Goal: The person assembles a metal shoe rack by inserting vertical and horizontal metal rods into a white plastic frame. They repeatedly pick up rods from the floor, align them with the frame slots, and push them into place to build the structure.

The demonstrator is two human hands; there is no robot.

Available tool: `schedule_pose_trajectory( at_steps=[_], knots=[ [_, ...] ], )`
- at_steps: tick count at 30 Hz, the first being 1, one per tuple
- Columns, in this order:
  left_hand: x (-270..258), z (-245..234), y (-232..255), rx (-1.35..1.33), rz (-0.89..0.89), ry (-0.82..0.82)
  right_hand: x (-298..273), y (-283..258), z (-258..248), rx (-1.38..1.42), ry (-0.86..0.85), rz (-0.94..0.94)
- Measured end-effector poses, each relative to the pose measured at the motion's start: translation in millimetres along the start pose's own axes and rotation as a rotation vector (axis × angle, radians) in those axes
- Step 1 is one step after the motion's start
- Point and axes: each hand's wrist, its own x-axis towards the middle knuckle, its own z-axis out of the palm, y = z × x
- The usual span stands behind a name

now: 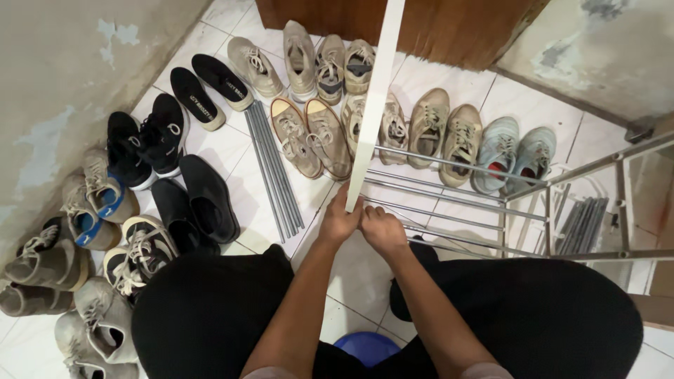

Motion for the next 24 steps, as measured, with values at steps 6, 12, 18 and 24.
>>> schedule_pose_trajectory(
  at_steps=[6, 12, 18, 24],
  knots=[
    [4, -10, -18, 0.086, -0.031, -0.076, 17, -1, -6, 0.145, -0.461, 0.164],
    [16, -18, -25, 0.183, 0.004, -0.149, 31, 3, -10, 0.213, -0.591, 0.25],
    [22, -19, -31, 0.25, -0.058, -0.227, 41, 21, 1, 0.387, -0.713, 0.209],
    [24, -21, -29, 0.24, -0.078, -0.263, 40, 59, 50, 0.802, -0.6, -0.093]
  ],
)
